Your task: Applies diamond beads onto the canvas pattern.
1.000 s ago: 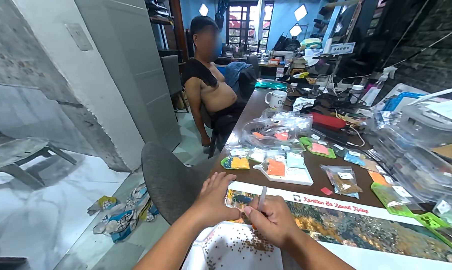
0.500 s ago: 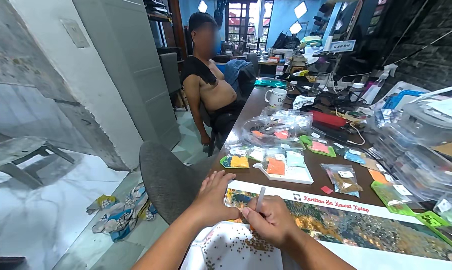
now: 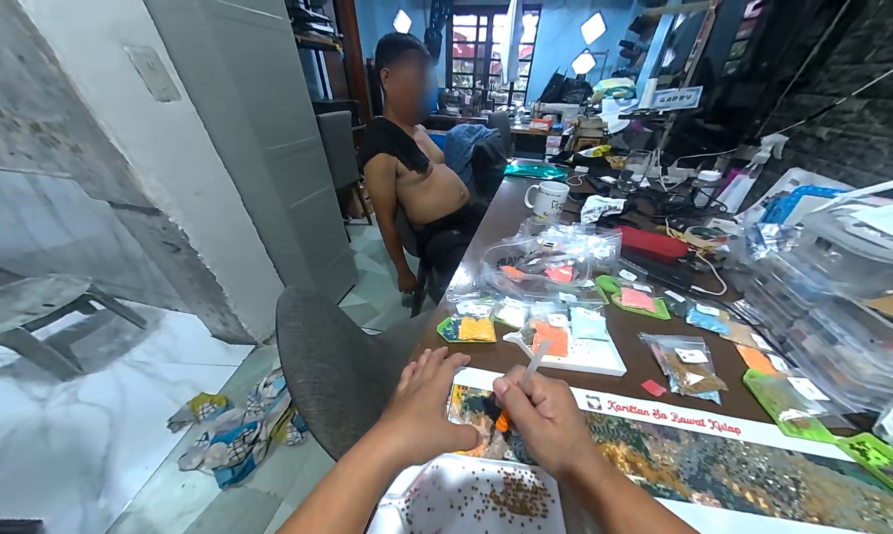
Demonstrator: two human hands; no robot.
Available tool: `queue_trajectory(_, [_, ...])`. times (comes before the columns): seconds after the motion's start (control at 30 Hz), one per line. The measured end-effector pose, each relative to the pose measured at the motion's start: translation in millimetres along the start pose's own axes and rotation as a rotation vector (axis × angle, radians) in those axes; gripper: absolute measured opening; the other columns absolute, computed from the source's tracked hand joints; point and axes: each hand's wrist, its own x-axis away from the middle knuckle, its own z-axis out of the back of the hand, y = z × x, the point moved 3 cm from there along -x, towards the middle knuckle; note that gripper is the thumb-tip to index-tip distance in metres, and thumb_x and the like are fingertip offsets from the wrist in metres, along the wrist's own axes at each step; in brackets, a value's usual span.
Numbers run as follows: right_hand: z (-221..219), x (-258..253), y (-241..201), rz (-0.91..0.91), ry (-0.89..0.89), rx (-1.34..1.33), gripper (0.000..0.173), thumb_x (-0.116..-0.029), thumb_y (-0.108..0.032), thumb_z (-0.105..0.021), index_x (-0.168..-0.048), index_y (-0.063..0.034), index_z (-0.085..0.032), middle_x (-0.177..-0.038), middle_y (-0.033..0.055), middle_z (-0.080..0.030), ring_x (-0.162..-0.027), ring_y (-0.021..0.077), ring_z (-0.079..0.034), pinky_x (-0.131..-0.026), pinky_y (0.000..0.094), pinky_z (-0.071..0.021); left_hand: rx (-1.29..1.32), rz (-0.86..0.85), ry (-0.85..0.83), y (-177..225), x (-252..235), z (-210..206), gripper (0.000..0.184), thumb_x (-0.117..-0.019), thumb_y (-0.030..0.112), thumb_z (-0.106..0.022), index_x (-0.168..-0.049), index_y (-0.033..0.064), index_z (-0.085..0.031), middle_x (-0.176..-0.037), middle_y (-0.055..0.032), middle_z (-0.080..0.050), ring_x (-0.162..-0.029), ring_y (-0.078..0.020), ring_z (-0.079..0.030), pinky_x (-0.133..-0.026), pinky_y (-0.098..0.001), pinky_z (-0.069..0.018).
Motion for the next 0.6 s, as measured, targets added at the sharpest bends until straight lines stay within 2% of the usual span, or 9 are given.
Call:
queue_trajectory(0.17, [-3.7, -0.3, 2.2, -0.040, -0.118, 0.173, 0.038, -0.1058, -0.030, -0.044, -0.083, -0.0062, -0.062, -0.066, -0.0036, -0.051, -0.059, 0.0009, -0.048, -0.057, 0.0196, -0.0408, 0.004, -0.022, -0.003, 0.8, 1.2, 0.5, 0.093, -0.0795, 0.037, -0.082, -0.158, 0.0187, -0.036, -0.168, -0.0138, -0.020, -0.157, -0.0342, -0.009, -0.124, -0.0582, -0.0043])
queue_trajectory(0.6, [-6.7, 1.3, 7.4, 0.038, -0.130, 0.217, 0.038, -0.1058, -0.035, -0.047, -0.082, -0.0085, -0.061, -0.061, -0.0040, -0.049, -0.054, 0.0024, -0.046, -0.052, 0.0212, -0.0384, -0.003, -0.028, -0.001, 0.5, 0.9, 0.5, 0.093, -0.0787, 0.038, -0.081, -0.158, 0.0193, -0.036, -0.168, -0.0124, -0.020, -0.157, -0.0326, -0.008, -0.125, -0.0573, -0.0031])
